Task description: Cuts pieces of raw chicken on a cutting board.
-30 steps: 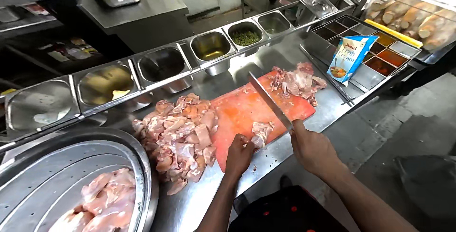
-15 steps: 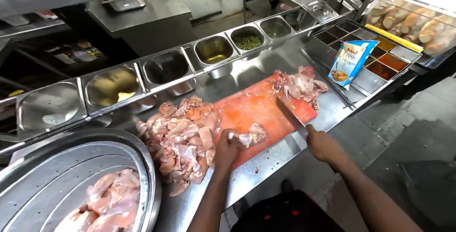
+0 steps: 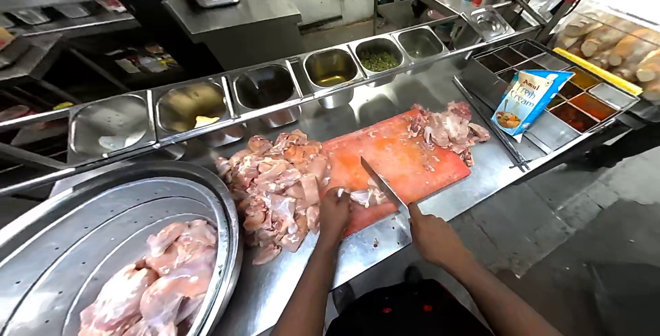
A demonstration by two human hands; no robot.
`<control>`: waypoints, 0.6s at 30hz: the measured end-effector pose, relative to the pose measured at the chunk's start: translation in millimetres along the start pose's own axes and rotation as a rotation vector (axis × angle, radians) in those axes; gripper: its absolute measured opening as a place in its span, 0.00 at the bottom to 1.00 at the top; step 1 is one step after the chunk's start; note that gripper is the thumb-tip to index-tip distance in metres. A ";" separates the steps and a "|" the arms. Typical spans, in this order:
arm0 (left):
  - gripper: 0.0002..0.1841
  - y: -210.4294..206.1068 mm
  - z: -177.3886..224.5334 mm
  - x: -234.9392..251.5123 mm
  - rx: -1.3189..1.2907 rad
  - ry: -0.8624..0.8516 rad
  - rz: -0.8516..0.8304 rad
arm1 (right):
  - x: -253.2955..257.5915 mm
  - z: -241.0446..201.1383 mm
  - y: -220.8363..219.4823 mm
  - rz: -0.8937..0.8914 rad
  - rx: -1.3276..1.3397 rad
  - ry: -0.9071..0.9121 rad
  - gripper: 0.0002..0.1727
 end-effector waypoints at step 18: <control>0.19 -0.9 -7.9 -9.7 -0.087 0.046 0.032 | -67.6 -38.8 121.7 1.123 0.402 0.515 0.24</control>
Point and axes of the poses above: each hand's wrist, its own x-axis towards the middle knuckle, its own y-axis out of the back of the hand, z = x × y, the point moved 7 cm from there along x, towards the middle knuckle, and after that the axes turned 6 degrees about -y, right-handed, at the moved point
